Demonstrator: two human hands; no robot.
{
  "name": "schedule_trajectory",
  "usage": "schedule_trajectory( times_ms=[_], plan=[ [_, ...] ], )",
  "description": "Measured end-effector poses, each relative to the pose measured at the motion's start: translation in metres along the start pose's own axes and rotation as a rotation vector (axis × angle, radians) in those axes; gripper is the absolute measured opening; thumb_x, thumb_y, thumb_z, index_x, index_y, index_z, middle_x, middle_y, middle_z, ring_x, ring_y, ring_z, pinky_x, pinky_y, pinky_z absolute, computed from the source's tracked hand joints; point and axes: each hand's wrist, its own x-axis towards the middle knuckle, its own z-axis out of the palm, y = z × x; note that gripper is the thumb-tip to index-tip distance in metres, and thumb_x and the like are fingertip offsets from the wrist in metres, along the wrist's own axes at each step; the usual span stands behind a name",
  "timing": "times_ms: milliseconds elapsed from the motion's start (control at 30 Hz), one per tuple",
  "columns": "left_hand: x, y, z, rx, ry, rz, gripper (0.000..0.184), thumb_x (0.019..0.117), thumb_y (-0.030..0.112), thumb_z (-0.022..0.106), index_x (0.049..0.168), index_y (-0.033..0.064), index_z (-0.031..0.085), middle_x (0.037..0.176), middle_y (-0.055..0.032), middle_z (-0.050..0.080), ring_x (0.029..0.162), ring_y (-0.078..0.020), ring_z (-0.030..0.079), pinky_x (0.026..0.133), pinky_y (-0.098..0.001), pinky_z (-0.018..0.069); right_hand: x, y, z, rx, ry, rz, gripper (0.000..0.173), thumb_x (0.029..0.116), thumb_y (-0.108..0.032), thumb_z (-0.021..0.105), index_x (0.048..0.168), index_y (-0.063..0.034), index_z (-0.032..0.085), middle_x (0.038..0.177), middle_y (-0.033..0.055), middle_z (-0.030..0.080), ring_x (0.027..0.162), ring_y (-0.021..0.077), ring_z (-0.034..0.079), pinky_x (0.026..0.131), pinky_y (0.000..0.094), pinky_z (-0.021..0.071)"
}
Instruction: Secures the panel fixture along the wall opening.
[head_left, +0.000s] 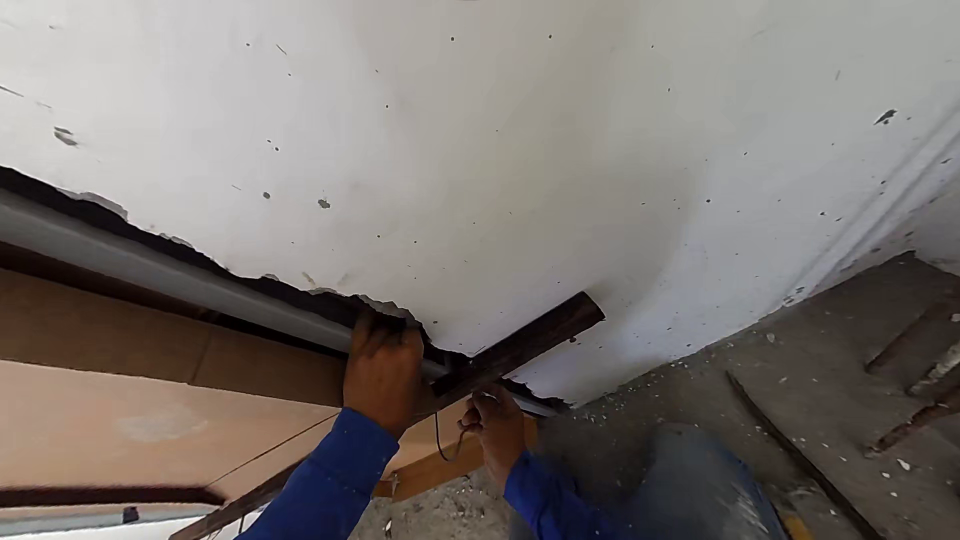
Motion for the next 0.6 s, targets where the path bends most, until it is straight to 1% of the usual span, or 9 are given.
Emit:
schedule_trajectory(
  times_ms=[133, 200, 267, 333, 367, 433, 467, 500, 600],
  plan=[
    [-0.002, 0.001, 0.001, -0.03, 0.012, -0.022, 0.006, 0.0953, 0.008, 0.064, 0.097, 0.0038, 0.068, 0.08, -0.0098, 0.073, 0.092, -0.0302, 0.073, 0.116, -0.0525, 0.0404, 0.001, 0.004, 0.007, -0.034, 0.035, -0.074, 0.019, 0.1047, -0.007, 0.057, 0.116, 0.0049, 0.066, 0.087, 0.0149, 0.067, 0.058, 0.0213, 0.063, 0.058, 0.0388, 0.0621],
    [-0.002, 0.002, 0.0, -0.046, 0.018, -0.049, 0.006, 0.0953, 0.007, 0.063, 0.098, 0.0033, 0.067, 0.078, -0.01, 0.072, 0.09, -0.0305, 0.073, 0.117, -0.0517, 0.0399, 0.004, 0.004, 0.014, -0.047, 0.037, -0.12, 0.015, 0.1036, -0.005, 0.058, 0.11, 0.0052, 0.068, 0.086, 0.0156, 0.069, 0.055, 0.0207, 0.062, 0.056, 0.038, 0.0614],
    [-0.002, 0.005, 0.001, -0.081, 0.041, -0.062, 0.007, 0.0933, 0.006, 0.064, 0.097, 0.0013, 0.067, 0.078, -0.0113, 0.071, 0.09, -0.0322, 0.072, 0.117, -0.0525, 0.0392, 0.006, 0.002, 0.017, -0.065, 0.03, -0.132, 0.015, 0.1045, -0.004, 0.056, 0.109, 0.0058, 0.066, 0.084, 0.0155, 0.069, 0.055, 0.0209, 0.064, 0.057, 0.0388, 0.0627],
    [-0.003, 0.01, -0.001, -0.116, 0.026, -0.093, 0.014, 0.0917, 0.007, 0.067, 0.104, 0.0001, 0.067, 0.086, -0.0127, 0.072, 0.097, -0.0339, 0.071, 0.119, -0.0544, 0.0363, 0.006, 0.0, 0.015, -0.082, 0.008, -0.14, 0.016, 0.1057, -0.004, 0.052, 0.112, 0.0055, 0.063, 0.081, 0.0139, 0.067, 0.056, 0.0204, 0.064, 0.058, 0.0395, 0.0627],
    [-0.004, 0.013, -0.002, -0.128, 0.008, -0.121, 0.023, 0.0888, 0.01, 0.07, 0.11, 0.0004, 0.066, 0.094, -0.0143, 0.072, 0.105, -0.036, 0.068, 0.119, -0.0556, 0.0353, 0.005, 0.001, 0.013, -0.091, -0.013, -0.146, 0.016, 0.1062, -0.004, 0.05, 0.114, 0.0041, 0.062, 0.08, 0.0118, 0.066, 0.057, 0.0192, 0.063, 0.058, 0.039, 0.0622],
    [-0.005, 0.021, -0.008, -0.141, -0.041, -0.199, 0.036, 0.0895, 0.013, 0.072, 0.122, 0.0009, 0.063, 0.112, -0.0188, 0.07, 0.12, -0.041, 0.061, 0.117, -0.0571, 0.0366, 0.005, 0.003, 0.008, -0.1, -0.072, -0.148, 0.013, 0.1065, -0.004, 0.048, 0.114, -0.0002, 0.058, 0.078, 0.0072, 0.064, 0.058, 0.017, 0.062, 0.057, 0.0383, 0.0616],
    [-0.005, 0.022, -0.01, -0.138, -0.056, -0.222, 0.039, 0.0904, 0.015, 0.071, 0.125, 0.0017, 0.063, 0.117, -0.0194, 0.069, 0.122, -0.0412, 0.059, 0.116, -0.0572, 0.0377, 0.005, 0.004, 0.006, -0.107, -0.103, -0.146, 0.011, 0.1064, -0.005, 0.048, 0.114, -0.003, 0.056, 0.078, 0.0045, 0.064, 0.058, 0.0152, 0.062, 0.057, 0.0367, 0.0616],
    [-0.004, 0.022, -0.011, -0.127, -0.082, -0.225, 0.038, 0.0908, 0.018, 0.071, 0.126, 0.0038, 0.064, 0.117, -0.0177, 0.069, 0.121, -0.0394, 0.06, 0.116, -0.0564, 0.0386, 0.006, 0.004, 0.006, -0.108, -0.134, -0.143, 0.01, 0.1065, -0.005, 0.047, 0.114, -0.0052, 0.055, 0.077, 0.0026, 0.062, 0.059, 0.0138, 0.061, 0.057, 0.0346, 0.0608],
    [0.002, 0.018, -0.013, -0.142, -0.166, -0.19, 0.034, 0.0916, 0.022, 0.07, 0.122, 0.0078, 0.066, 0.11, -0.0115, 0.071, 0.112, -0.032, 0.064, 0.117, -0.0541, 0.037, 0.009, 0.005, 0.002, -0.066, -0.193, -0.115, 0.011, 0.1083, -0.007, 0.044, 0.108, -0.011, 0.054, 0.07, -0.0024, 0.061, 0.056, 0.0104, 0.061, 0.055, 0.0304, 0.0605]
  ],
)
